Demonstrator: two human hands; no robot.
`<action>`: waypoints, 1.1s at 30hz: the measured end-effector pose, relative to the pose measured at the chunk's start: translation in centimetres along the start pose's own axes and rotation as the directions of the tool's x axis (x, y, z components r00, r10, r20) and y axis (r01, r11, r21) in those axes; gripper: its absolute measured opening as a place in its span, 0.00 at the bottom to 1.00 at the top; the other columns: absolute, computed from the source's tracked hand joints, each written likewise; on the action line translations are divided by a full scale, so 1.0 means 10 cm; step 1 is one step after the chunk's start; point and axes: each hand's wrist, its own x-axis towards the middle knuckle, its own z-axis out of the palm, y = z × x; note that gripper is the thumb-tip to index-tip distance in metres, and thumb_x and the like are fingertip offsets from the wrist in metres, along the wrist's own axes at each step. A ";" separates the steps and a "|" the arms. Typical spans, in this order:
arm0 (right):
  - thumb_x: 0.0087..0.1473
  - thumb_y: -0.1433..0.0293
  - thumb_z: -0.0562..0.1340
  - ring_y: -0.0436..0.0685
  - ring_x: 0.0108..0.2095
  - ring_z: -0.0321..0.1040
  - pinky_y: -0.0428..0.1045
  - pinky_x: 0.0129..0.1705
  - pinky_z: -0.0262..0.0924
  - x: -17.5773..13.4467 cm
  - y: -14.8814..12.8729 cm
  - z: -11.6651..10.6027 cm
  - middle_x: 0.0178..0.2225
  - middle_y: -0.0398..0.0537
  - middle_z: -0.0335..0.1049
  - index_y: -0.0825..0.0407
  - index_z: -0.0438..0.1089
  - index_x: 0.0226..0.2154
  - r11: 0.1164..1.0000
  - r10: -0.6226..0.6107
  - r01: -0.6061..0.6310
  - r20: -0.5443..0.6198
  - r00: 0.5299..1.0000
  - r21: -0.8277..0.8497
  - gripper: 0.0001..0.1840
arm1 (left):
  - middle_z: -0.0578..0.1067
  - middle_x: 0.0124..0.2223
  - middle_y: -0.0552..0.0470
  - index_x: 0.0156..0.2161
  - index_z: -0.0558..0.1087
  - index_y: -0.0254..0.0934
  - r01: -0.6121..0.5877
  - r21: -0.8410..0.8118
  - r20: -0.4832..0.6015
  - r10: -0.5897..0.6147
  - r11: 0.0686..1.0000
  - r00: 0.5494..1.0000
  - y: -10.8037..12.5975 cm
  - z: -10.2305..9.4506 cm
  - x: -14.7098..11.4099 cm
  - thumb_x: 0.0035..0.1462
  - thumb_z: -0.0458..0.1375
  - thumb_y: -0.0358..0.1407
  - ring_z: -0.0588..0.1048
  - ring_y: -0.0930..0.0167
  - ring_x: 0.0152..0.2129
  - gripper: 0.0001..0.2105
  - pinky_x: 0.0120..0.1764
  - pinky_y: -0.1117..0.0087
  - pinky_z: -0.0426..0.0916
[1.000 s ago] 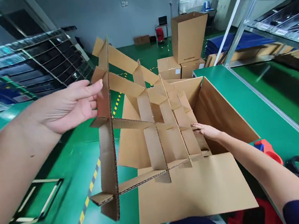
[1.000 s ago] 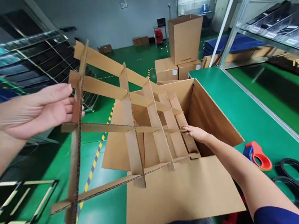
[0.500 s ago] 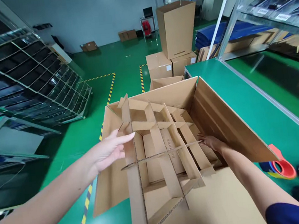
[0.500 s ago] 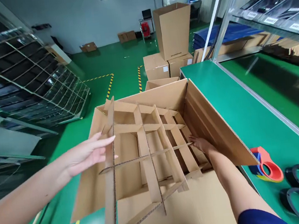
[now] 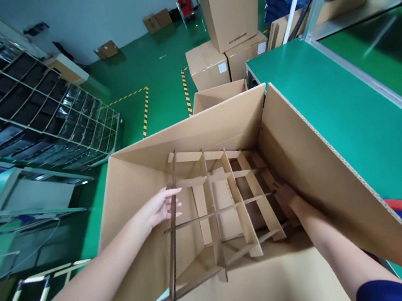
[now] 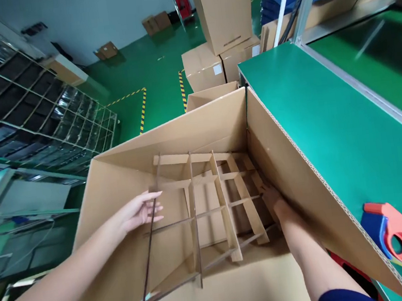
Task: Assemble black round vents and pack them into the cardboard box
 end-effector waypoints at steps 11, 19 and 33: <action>0.45 0.85 0.56 0.74 0.59 0.60 0.69 0.58 0.57 0.16 0.07 0.77 0.52 0.63 0.70 0.52 0.82 0.31 0.968 -0.104 0.102 0.003 0.995 -0.228 0.22 | 0.74 0.49 0.45 0.58 0.63 0.35 -0.088 0.221 -0.250 0.144 0.971 0.957 -1.05 -0.11 1.79 0.62 0.59 0.34 0.76 0.65 0.42 0.20 0.46 0.58 0.74; 0.61 0.80 0.50 0.68 0.62 0.55 0.64 0.64 0.51 0.39 -0.15 1.00 0.61 0.62 0.61 0.57 0.74 0.52 0.951 -0.136 0.124 -0.025 0.990 -0.284 0.23 | 0.45 0.72 0.37 0.68 0.50 0.32 -0.166 0.618 -0.310 0.432 0.769 0.847 -2.08 0.37 2.54 0.63 0.52 0.32 0.42 0.62 0.69 0.30 0.69 0.57 0.39; 0.60 0.66 0.62 0.65 0.44 0.73 0.55 0.47 0.66 0.17 -1.91 -0.09 0.42 0.61 0.75 0.57 0.75 0.46 0.993 -0.077 0.040 0.368 0.926 0.109 0.15 | 0.76 0.53 0.40 0.50 0.73 0.34 -0.310 0.666 0.243 0.195 0.679 0.950 -2.39 1.10 2.10 0.52 0.62 0.32 0.72 0.59 0.54 0.18 0.60 0.53 0.62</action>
